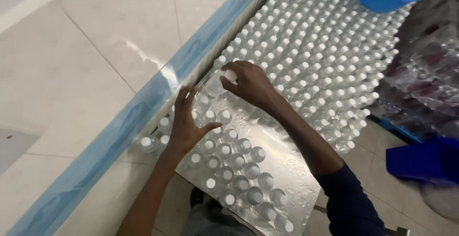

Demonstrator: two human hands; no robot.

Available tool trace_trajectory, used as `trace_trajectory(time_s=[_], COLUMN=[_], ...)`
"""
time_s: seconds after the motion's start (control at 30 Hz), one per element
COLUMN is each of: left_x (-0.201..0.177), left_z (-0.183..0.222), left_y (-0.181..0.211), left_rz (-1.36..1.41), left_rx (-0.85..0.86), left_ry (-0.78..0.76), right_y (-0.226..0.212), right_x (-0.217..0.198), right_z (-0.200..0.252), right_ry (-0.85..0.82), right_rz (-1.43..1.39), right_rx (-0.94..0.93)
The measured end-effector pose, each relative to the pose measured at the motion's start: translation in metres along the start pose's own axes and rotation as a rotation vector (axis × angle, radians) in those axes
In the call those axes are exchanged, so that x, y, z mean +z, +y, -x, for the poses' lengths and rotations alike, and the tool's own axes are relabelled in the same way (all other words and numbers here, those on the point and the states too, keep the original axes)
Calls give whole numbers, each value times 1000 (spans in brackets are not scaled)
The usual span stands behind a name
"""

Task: The person repeatedly picks up clear plastic bottles from a metal table and screws white caps onto them by hand. The capped bottles are then placed back onto the table among many other identical bottles. The process is continuous and repetitive throughout the video.

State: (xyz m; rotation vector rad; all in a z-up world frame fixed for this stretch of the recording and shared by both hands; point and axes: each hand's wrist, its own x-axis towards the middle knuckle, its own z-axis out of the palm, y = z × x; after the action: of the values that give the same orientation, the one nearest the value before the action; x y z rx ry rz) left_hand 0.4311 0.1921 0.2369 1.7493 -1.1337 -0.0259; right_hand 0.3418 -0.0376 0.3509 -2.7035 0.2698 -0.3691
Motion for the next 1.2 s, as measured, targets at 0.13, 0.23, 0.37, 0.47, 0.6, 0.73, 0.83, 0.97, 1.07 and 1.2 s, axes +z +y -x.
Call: trace_trajectory(time_s=[0.13,0.23,0.37,0.47,0.6,0.73,0.83,0.97,1.07,1.2], left_x=[9,26,90,106,118,117,118,121,120,103], left_z=[-51,-51,4,22,23,1,-6,-7,-11,-23], left_y=[74,101,66,41,6,-7,-12,-16,-14,4], left_rz=[104,392,1022,1017,1005,996,996,962,933,901], left_rx=[18,-258,-883,-1061,-1096,-1048,-1023,-972,-919,-779], left_ry=[-157,-655,-781,-800,-880,-948,-1006,-1087,-1149,-1273], right_y=[-37,-4,62,49,12,-14,-41,-53,-47,-43], right_x=[-93,-97,-32,-13,12,34,38,42,33,0], right_z=[53,86,164,215,259,259,247,235,220,190], right_ry=[-10,-52,-89,-42,6,95,188,259,233,33], right_rz=[-160,-424,-692,-751,-760,-769,-602,-272,-65,195], right_rx=[149,300,620,742,925,1007,1022,1001,979,703])
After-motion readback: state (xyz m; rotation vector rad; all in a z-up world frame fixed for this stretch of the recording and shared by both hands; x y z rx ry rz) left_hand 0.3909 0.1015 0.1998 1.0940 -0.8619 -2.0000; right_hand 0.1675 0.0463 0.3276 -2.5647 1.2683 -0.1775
